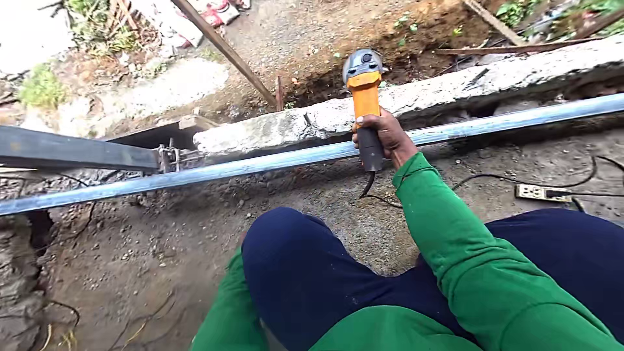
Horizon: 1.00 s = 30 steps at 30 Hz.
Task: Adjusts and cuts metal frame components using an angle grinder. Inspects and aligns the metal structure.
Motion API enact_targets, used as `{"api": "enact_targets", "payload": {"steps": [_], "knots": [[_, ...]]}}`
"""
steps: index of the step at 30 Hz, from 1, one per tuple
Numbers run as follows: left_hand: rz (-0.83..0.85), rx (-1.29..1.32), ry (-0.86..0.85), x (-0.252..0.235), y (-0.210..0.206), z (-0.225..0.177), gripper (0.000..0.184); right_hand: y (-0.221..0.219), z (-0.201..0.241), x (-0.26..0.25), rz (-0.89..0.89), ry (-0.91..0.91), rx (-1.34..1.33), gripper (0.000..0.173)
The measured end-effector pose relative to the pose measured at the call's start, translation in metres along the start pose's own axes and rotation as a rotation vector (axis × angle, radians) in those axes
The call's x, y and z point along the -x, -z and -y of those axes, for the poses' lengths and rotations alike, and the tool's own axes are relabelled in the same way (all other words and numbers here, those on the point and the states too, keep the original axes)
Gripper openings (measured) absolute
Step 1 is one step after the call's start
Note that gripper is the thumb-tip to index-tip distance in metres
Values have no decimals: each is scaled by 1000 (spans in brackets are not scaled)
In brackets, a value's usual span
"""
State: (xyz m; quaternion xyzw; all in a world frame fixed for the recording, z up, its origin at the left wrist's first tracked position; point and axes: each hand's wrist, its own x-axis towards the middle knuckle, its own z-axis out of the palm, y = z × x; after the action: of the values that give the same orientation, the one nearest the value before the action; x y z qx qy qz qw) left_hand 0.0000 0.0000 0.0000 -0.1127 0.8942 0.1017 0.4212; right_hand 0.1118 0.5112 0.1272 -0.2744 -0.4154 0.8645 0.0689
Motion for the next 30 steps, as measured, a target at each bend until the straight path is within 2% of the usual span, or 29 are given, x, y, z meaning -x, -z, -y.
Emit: {"api": "enact_targets", "payload": {"steps": [1,3,5,7,10,13,18,21,23,25,27,28,30], "knots": [[-16,-192,-255,11,14,-33,40,-1,0,-1,-11,-1,-8,52],[-13,-296,-666,59,50,-116,30,-6,1,-5,-33,1,-20,51],[67,-378,-953,112,77,-199,29,-11,3,-7,-57,10,-36,50],[98,-577,-1129,158,82,-269,35,-14,8,-7,-86,17,-61,48],[22,-976,-1144,207,55,-331,59,-14,14,-5,-131,26,-107,50],[-99,-1078,-1148,214,27,-348,73,-10,21,-2,-178,36,-147,54],[-177,-1042,-1125,235,3,-378,77,4,32,1,-213,35,-200,61],[-264,-1019,-1186,240,-6,-391,66,11,36,2,-218,37,-184,66],[-289,-957,-1270,238,-7,-393,57,17,30,13,-283,16,-132,60],[-285,-902,-1346,238,-12,-396,50,23,33,28,-283,33,-137,56],[-266,-870,-1364,239,-18,-404,50,31,50,30,-254,66,-176,60],[-218,-845,-1341,242,-19,-409,51,35,60,27,-243,75,-202,62],[-18,-730,-1242,245,-20,-421,59,45,74,23,-223,95,-259,60]]}}
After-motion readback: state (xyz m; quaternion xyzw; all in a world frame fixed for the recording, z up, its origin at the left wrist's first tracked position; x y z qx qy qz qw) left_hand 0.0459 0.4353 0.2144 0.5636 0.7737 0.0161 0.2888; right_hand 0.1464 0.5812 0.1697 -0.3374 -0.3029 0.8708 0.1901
